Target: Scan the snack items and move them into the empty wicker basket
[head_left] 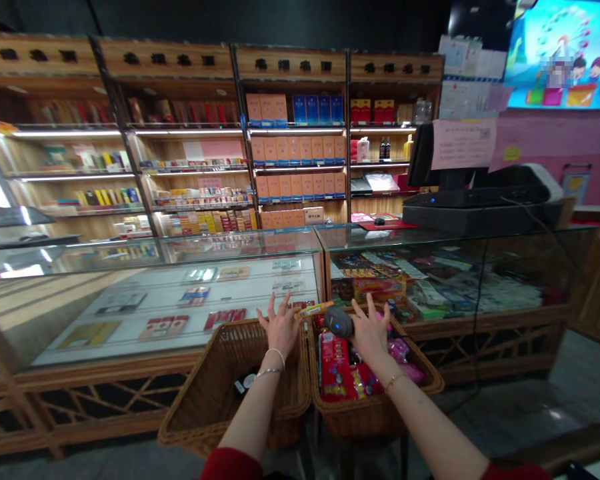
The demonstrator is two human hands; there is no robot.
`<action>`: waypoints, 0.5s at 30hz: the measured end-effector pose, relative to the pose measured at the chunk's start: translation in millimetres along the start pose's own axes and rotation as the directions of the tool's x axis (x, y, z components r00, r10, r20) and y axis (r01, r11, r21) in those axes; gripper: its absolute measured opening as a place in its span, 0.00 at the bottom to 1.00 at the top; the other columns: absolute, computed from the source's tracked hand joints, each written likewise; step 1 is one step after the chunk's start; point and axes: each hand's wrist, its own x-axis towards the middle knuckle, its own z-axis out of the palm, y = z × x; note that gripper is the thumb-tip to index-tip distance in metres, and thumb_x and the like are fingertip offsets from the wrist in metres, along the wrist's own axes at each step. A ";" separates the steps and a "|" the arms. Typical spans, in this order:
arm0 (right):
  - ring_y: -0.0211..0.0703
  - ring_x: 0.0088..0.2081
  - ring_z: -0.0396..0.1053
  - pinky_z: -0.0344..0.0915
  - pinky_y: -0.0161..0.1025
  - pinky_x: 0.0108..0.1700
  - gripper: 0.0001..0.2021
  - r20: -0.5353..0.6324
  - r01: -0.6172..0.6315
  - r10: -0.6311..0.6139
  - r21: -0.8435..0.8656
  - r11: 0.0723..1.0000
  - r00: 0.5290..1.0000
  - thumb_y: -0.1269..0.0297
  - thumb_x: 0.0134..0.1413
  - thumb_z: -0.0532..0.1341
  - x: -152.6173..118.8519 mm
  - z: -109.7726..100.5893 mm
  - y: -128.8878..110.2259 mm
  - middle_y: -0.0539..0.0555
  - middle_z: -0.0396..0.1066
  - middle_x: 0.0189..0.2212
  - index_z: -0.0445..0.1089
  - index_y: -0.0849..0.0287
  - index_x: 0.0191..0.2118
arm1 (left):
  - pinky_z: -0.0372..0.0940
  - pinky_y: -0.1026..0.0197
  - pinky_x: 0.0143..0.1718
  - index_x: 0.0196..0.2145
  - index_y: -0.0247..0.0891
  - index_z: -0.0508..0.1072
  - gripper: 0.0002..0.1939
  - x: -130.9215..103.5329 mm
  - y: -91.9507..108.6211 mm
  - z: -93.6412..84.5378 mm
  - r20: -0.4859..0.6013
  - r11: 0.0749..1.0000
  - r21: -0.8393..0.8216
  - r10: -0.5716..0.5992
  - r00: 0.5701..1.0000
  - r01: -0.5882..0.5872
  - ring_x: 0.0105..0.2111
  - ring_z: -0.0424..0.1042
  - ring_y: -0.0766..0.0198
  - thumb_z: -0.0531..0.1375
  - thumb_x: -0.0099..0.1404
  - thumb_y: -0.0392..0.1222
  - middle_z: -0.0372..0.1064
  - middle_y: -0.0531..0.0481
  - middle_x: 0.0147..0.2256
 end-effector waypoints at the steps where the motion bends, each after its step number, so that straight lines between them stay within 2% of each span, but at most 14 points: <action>1: 0.59 0.72 0.37 0.26 0.69 0.67 0.16 0.006 0.001 -0.001 -0.002 1.000 1.000 0.67 0.56 0.58 -0.1 0.1 -1.9 0.51 0.58 0.67 0.76 0.52 0.48 | 0.30 0.21 0.64 0.45 0.54 0.79 0.13 -0.6 -3.7 -2.1 0.003 1.000 0.005 -0.003 1.000 0.003 0.70 0.42 0.40 0.64 0.61 0.45 0.60 0.54 0.65; 4: 0.59 0.72 0.37 0.26 0.70 0.67 0.16 0.029 -0.004 0.003 0.013 1.000 1.000 0.66 0.57 0.56 -0.8 1.1 -6.1 0.48 0.58 0.67 0.75 0.51 0.49 | 0.32 0.22 0.64 0.45 0.53 0.78 0.13 -2.7 -15.2 -10.2 0.018 1.000 0.013 -0.009 1.000 0.009 0.70 0.41 0.41 0.63 0.62 0.45 0.60 0.54 0.66; 8: 0.60 0.72 0.37 0.26 0.70 0.67 0.17 0.038 -0.005 0.004 0.009 1.000 0.999 0.67 0.57 0.56 -2.1 4.6 -7.9 0.49 0.58 0.66 0.75 0.52 0.50 | 0.33 0.24 0.65 0.46 0.54 0.78 0.14 -5.8 -31.4 -23.2 0.026 0.999 0.038 -0.025 0.999 0.024 0.71 0.41 0.41 0.62 0.63 0.45 0.60 0.54 0.66; 15: 0.60 0.72 0.37 0.26 0.70 0.67 0.17 0.036 -0.008 0.007 0.020 1.000 0.999 0.68 0.56 0.56 -4.6 6.4 -8.3 0.48 0.58 0.66 0.76 0.52 0.49 | 0.32 0.28 0.66 0.46 0.53 0.78 0.13 -12.3 -62.0 -38.1 -0.015 0.994 0.087 -0.061 0.998 0.062 0.70 0.42 0.43 0.60 0.64 0.47 0.62 0.54 0.65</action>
